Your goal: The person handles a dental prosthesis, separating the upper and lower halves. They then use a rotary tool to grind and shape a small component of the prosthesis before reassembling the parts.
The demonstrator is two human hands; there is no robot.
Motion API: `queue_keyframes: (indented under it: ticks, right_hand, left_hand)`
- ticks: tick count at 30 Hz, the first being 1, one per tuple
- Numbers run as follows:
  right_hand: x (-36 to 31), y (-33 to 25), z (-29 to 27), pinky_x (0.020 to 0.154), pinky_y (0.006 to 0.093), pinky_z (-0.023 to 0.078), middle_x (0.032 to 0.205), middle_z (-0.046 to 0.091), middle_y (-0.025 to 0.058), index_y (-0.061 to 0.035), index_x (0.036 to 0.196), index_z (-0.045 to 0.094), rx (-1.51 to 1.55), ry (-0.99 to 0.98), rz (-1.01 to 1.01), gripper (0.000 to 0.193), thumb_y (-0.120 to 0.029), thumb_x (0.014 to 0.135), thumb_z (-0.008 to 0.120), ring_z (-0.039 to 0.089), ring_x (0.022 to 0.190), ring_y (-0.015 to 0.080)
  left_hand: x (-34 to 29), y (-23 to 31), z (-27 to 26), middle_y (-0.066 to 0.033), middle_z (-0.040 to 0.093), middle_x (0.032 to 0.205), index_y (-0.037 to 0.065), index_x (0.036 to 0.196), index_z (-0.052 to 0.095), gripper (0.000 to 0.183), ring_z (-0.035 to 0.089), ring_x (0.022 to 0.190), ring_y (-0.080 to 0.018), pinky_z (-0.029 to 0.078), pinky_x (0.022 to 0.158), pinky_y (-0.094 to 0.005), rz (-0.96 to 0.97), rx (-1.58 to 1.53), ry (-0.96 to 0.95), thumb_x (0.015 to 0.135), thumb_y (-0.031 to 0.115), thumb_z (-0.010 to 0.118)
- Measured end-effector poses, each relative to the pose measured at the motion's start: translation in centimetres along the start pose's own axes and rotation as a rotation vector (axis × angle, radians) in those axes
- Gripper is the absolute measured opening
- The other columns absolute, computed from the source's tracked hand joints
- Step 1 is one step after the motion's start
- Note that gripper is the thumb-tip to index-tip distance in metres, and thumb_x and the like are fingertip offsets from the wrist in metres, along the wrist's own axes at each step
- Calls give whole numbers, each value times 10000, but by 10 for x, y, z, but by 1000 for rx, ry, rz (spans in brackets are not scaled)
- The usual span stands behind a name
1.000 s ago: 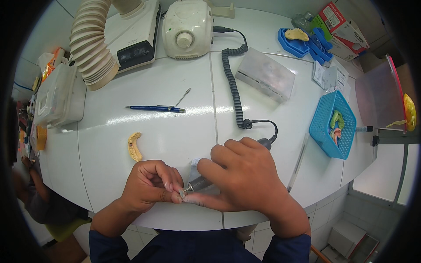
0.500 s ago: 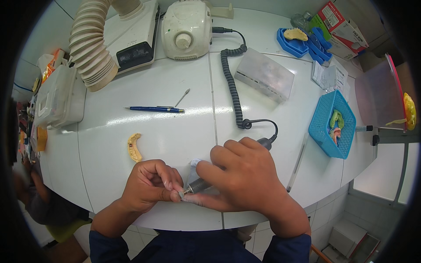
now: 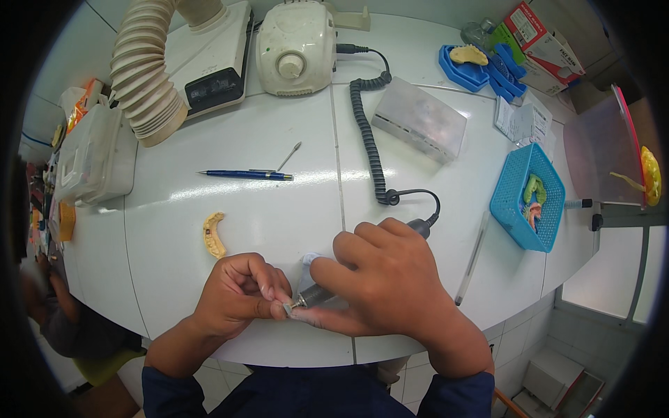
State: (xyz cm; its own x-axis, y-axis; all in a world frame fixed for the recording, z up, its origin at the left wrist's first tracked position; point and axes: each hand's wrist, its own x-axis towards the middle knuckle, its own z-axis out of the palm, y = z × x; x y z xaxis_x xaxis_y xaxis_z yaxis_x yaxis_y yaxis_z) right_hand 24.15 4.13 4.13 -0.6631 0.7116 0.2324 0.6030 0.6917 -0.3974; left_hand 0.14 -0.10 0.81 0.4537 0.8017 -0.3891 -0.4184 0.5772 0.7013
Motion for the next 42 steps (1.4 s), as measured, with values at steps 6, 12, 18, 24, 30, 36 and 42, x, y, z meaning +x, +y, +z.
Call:
queue_keyframes:
  ticks: [6,12,18,24,30,36,42]
  right_hand:
    - [1,0,0,602,336,394,713,518,16,-132,797,645,-5,5,18,492,-585,726,822,558,640,196]
    - [1,0,1,602,340,397,713,519,21,-121,806,642,-5,15,26,525,-616,737,803,560,640,200]
    - [0,0,1,603,338,393,704,508,15,-129,806,650,-9,-2,18,499,-598,741,809,556,642,197]
    - [0,0,-1,601,338,393,701,508,7,-131,795,652,-18,-3,-8,482,-576,730,826,554,640,194]
    - [1,0,0,599,336,408,715,534,16,-122,796,642,-13,30,23,510,-596,730,818,568,644,196]
    - [1,0,0,600,338,412,723,548,21,-118,802,635,-19,11,36,539,-626,741,801,576,648,198]
    - [1,0,0,608,339,410,736,550,23,-122,822,651,-24,-13,37,535,-635,759,787,577,658,197]
  left_hand:
    - [0,2,2,-107,725,836,73,835,598,284,676,848,-190,552,754,-317,-26,-13,15,797,-80,834]
    - [-1,-4,-7,-105,732,960,57,897,612,228,712,919,-142,570,865,-290,-4,-44,-74,855,-52,808]
    - [-1,-2,-5,-106,732,922,61,880,604,239,701,902,-158,565,833,-301,-14,-46,-39,845,-58,809]
    - [-1,2,2,-113,724,845,68,852,588,278,682,869,-196,556,777,-330,-64,-61,33,813,-93,812]
    - [0,-2,0,-119,718,869,73,864,584,288,675,866,-197,548,782,-329,-33,-64,19,809,-86,818]
    - [0,-7,-7,-102,721,964,59,928,585,220,705,929,-148,564,867,-296,72,-42,-101,891,-30,783]
    - [0,-7,-8,-97,718,961,61,931,583,223,700,928,-142,561,870,-296,68,-19,-100,892,-29,783]
